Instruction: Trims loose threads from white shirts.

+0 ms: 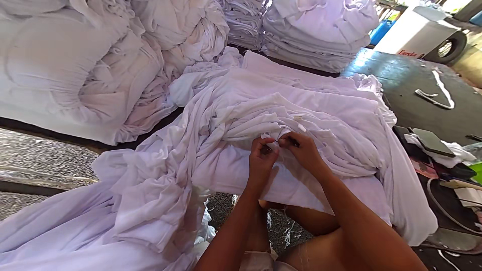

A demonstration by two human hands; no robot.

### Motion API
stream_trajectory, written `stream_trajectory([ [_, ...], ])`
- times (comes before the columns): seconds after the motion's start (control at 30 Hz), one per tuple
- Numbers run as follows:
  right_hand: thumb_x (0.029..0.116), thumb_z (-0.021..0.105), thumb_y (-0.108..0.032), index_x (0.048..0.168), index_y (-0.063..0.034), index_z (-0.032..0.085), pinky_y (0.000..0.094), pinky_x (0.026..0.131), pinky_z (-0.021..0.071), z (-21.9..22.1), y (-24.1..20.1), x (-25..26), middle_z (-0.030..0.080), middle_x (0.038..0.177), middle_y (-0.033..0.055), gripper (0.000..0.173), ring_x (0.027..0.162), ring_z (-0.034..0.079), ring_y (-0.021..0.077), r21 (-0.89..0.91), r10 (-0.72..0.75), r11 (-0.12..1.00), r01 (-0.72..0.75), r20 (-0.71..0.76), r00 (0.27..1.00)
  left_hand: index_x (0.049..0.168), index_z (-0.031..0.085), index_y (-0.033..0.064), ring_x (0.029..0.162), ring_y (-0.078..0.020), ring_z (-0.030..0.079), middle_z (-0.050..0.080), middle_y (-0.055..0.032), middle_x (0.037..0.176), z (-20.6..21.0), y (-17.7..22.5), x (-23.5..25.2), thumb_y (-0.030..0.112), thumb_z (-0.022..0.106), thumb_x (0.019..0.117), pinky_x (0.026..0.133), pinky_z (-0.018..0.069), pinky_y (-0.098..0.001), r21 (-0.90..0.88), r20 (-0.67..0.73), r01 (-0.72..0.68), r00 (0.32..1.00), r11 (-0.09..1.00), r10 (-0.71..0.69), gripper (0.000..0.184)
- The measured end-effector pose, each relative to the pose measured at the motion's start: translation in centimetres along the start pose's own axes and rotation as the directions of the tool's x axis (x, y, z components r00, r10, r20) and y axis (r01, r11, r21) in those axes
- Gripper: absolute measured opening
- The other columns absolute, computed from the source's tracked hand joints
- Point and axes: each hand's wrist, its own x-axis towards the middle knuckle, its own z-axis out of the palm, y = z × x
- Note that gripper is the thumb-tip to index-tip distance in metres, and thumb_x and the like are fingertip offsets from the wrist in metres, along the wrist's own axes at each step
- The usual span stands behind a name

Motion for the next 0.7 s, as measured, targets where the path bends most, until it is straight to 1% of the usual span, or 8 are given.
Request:
stream_trajectory([
  [0.13,0.0968,0.065,-0.006,0.103,0.0019,0.071,0.0193,0.070,0.0500,0.0,0.1,-0.1,0.069,0.086,0.0070,0.011,0.074,0.060,0.0033,0.026,0.014,1.000,-0.013,-0.038,0.999,0.131,0.054,-0.0100,0.108,-0.0130,0.063,0.052,-0.0171,0.130,0.4,0.0,-0.2,-0.006,0.064,0.0869,0.092,0.0558,-0.0264,0.004,0.015,-0.022,1.000,1.000,0.022,0.046],
  [0.23,0.0979,0.066,-0.013,0.103,0.0026,0.070,0.0201,0.070,0.0501,0.2,0.2,-0.7,0.068,0.087,0.0077,0.017,0.074,0.060,0.0048,-0.016,0.017,1.000,-0.018,-0.062,0.998,0.128,0.056,-0.0091,0.100,-0.0101,0.065,0.061,-0.0120,0.121,0.2,-0.1,-0.2,-0.007,0.059,0.0899,0.090,0.0557,-0.0265,-0.017,-0.017,-0.047,0.999,0.999,0.046,0.038],
  [0.3,0.0981,0.067,-0.025,0.101,0.0031,0.070,0.0287,0.071,0.0512,0.4,-0.3,-1.2,0.068,0.085,0.0107,0.028,0.075,0.061,0.0125,-0.132,0.046,0.990,-0.055,-0.069,0.997,0.124,0.057,-0.0071,0.096,-0.0081,0.066,0.065,-0.0072,0.114,0.1,-0.1,-0.1,-0.008,0.057,0.0909,0.090,0.0559,-0.0276,-0.064,-0.043,-0.051,0.998,0.997,0.048,0.033],
  [0.33,0.0980,0.067,-0.031,0.101,0.0033,0.070,0.0350,0.072,0.0526,0.5,-0.5,-1.5,0.068,0.085,0.0127,0.035,0.076,0.063,0.0175,-0.184,0.075,0.979,-0.083,-0.049,0.996,0.123,0.058,-0.0068,0.096,-0.0086,0.066,0.066,-0.0067,0.113,0.0,-0.1,-0.1,-0.009,0.057,0.0911,0.090,0.0562,-0.0283,-0.086,-0.049,-0.050,0.998,0.995,0.046,0.032],
  [0.4,0.0989,0.064,-0.038,0.104,0.0033,0.070,0.0400,0.076,0.0538,0.7,-0.9,-1.9,0.069,0.089,0.0149,0.042,0.080,0.065,0.0226,-0.248,0.126,0.962,-0.116,0.024,0.992,0.123,0.058,-0.0068,0.095,-0.0096,0.067,0.066,-0.0075,0.112,0.0,-0.2,-0.1,-0.010,0.057,0.0912,0.090,0.0568,-0.0287,-0.103,-0.053,-0.051,0.998,0.993,0.045,0.031],
  [0.47,0.1011,0.061,-0.030,0.103,0.0045,0.070,0.0366,0.076,0.0529,0.8,-0.8,-2.2,0.069,0.088,0.0158,0.036,0.080,0.065,0.0218,-0.271,0.103,0.959,-0.084,0.055,0.993,0.120,0.061,-0.0073,0.097,-0.0095,0.065,0.064,-0.0093,0.114,0.0,-0.4,-0.1,-0.009,0.057,0.0905,0.089,0.0563,-0.0268,-0.031,-0.040,-0.071,0.997,0.997,0.070,0.030],
  [0.6,0.0974,0.061,-0.015,0.095,0.0041,0.072,0.0212,0.065,0.0478,0.9,-0.7,-2.9,0.067,0.077,0.0107,0.022,0.068,0.059,0.0087,-0.209,-0.054,0.977,0.045,-0.038,0.998,0.118,0.064,-0.0099,0.108,-0.0122,0.063,0.051,-0.0186,0.129,0.2,-0.5,-0.3,-0.007,0.062,0.0887,0.091,0.0566,-0.0242,0.076,0.053,-0.087,0.995,0.993,0.083,0.030],
  [0.7,0.0946,0.062,-0.012,0.094,0.0026,0.073,0.0244,0.066,0.0513,1.0,-1.5,-3.7,0.069,0.080,0.0117,0.018,0.070,0.063,0.0127,-0.249,-0.157,0.958,0.141,-0.047,0.987,0.114,0.066,-0.0106,0.103,-0.0103,0.061,0.049,-0.0209,0.128,0.5,-0.9,-0.4,-0.005,0.066,0.0862,0.088,0.0553,-0.0218,0.124,0.060,-0.130,0.991,0.984,0.123,0.028],
])
